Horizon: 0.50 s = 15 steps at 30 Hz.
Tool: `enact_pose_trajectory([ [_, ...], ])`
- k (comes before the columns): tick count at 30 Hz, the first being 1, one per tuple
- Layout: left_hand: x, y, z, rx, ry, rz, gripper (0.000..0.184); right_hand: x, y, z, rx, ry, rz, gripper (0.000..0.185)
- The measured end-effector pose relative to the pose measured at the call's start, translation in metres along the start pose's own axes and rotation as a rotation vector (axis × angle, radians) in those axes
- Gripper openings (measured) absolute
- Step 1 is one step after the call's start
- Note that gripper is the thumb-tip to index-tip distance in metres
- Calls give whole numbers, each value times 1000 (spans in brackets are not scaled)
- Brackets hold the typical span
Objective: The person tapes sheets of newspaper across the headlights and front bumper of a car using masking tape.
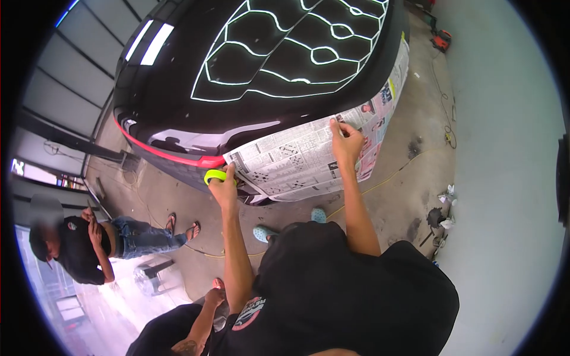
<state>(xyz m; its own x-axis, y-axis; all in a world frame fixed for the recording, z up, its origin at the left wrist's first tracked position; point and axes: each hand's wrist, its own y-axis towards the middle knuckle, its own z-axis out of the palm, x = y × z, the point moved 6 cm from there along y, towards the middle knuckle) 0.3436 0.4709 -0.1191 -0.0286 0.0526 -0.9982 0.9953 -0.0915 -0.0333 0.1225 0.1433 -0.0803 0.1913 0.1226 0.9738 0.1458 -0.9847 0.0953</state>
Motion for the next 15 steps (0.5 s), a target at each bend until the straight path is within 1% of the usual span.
enact_pose_trajectory([
  [3, -16, -4, 4, -48, 24, 83, 16, 3, 0, -2, 25, 35, -39, 31],
  [4, -17, -6, 5, -61, 20, 60, 17, 4, -2, -6, 23, 55, -50, 29],
  [6, -25, -11, 7, -78, 10, 15, 18, 0, -5, -9, 104, 79, -55, 37],
  [9, -15, -6, 6, -135, -14, 21, 20, -15, -10, -19, 211, 83, -62, 55],
  [10, -10, -5, 8, -144, -24, 14, 21, -20, -10, -23, 217, 108, -98, 54],
  [11, -5, -4, 7, -111, -23, -38, 26, -25, -13, -25, 217, 131, -131, 54],
  [12, -10, -6, 6, -122, 46, -54, 27, -27, -15, -28, 214, 153, -162, 53],
  [14, -6, -4, 8, -134, 17, -25, 27, -30, -15, -31, 201, 164, -145, 53],
  [15, -6, -4, 7, -138, 61, -20, 27, -27, -15, -32, 187, 158, -134, 52],
])
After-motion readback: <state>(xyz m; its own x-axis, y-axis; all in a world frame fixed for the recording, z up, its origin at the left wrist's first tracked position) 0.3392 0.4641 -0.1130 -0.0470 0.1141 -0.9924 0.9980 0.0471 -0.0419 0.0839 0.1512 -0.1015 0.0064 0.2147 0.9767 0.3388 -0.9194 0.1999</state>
